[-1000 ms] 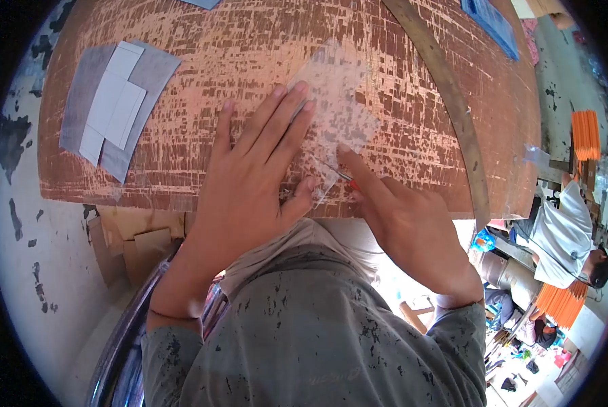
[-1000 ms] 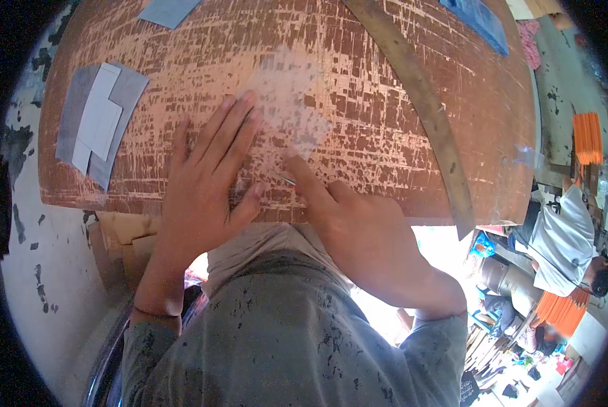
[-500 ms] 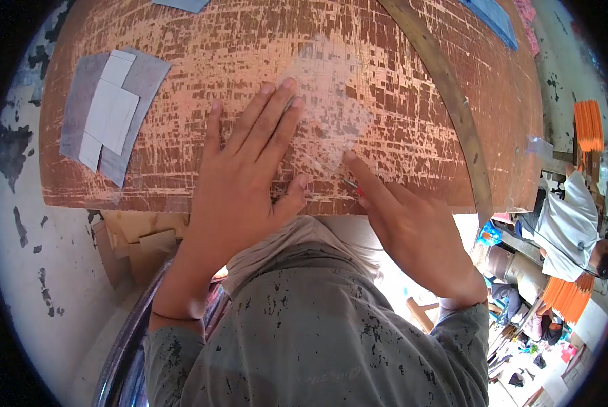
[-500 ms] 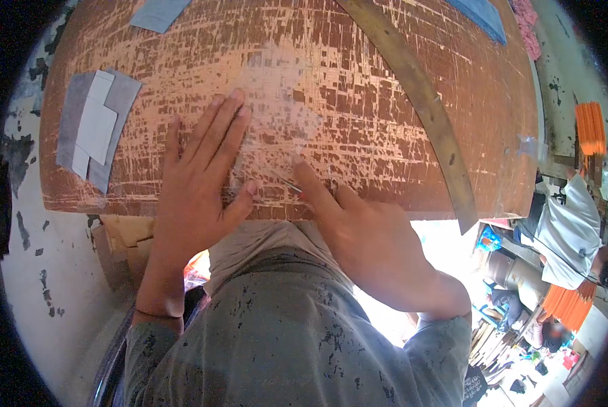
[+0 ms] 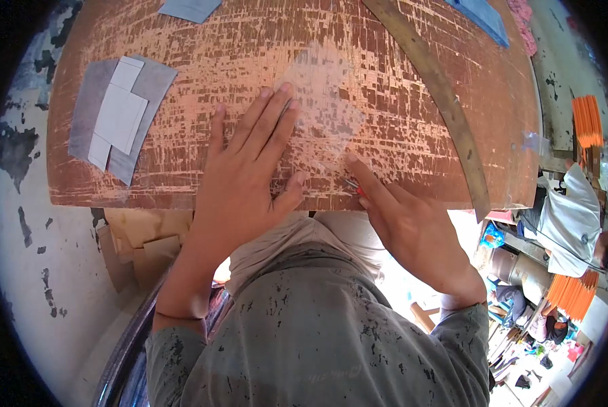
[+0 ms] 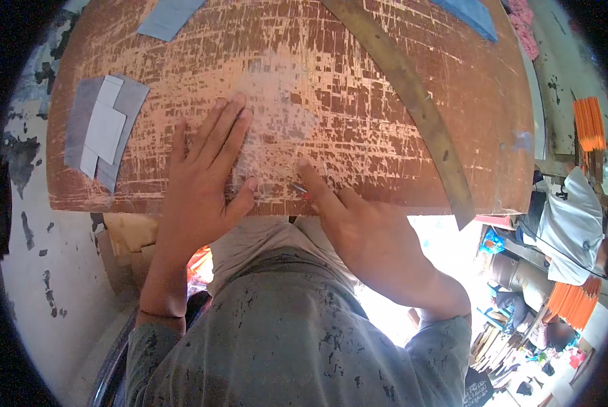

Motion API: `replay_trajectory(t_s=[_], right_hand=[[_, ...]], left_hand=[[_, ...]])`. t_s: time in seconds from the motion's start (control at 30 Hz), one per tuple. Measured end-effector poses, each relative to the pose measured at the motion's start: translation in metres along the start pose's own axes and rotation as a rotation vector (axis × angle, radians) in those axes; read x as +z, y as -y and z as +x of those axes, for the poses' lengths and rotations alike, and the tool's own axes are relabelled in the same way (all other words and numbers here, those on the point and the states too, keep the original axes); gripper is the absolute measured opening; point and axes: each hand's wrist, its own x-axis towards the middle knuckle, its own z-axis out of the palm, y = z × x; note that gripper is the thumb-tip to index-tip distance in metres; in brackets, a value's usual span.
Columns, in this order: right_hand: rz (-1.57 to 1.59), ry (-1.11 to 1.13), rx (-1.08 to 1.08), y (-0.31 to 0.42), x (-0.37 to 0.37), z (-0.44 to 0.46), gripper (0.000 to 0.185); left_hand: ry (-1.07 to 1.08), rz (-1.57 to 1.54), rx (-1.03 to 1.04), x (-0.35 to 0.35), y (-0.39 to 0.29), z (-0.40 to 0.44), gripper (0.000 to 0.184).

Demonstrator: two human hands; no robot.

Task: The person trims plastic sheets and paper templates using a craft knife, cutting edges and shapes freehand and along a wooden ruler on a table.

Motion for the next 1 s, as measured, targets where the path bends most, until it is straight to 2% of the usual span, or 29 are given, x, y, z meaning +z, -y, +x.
replay_trajectory(t_s=[0.13,0.33,0.43,0.5,0.63,0.8,0.93,1.0], right_hand=[[-0.014,-0.027,-0.002,-0.001,0.001,-0.004,0.072],[0.026,-0.118,-0.025,-0.005,0.005,-0.004,0.062],[0.020,-0.041,0.073,-0.008,-0.002,-0.015,0.058],[0.170,-0.202,0.170,-0.013,0.004,-0.024,0.054],[0.123,-0.277,0.121,-0.021,0.020,-0.040,0.057],[0.257,-0.364,0.196,-0.010,0.030,-0.046,0.055],[0.250,-0.398,0.151,-0.005,0.030,-0.035,0.056],[0.249,-0.446,0.089,-0.003,0.029,-0.027,0.057]], left_hand=[[-0.017,-0.006,0.007,0.001,-0.001,0.000,0.084],[-0.041,-0.022,0.004,0.001,-0.001,-0.003,0.083],[-0.068,-0.018,-0.005,0.001,-0.003,-0.007,0.080],[-0.110,0.019,-0.019,-0.001,-0.006,-0.013,0.077],[-0.118,0.057,-0.053,0.000,-0.015,-0.024,0.076],[-0.153,0.076,-0.233,-0.008,-0.023,-0.033,0.070],[-0.274,0.105,-0.163,-0.010,-0.021,-0.016,0.068],[-0.224,-0.076,-0.076,-0.005,-0.019,-0.004,0.072]])
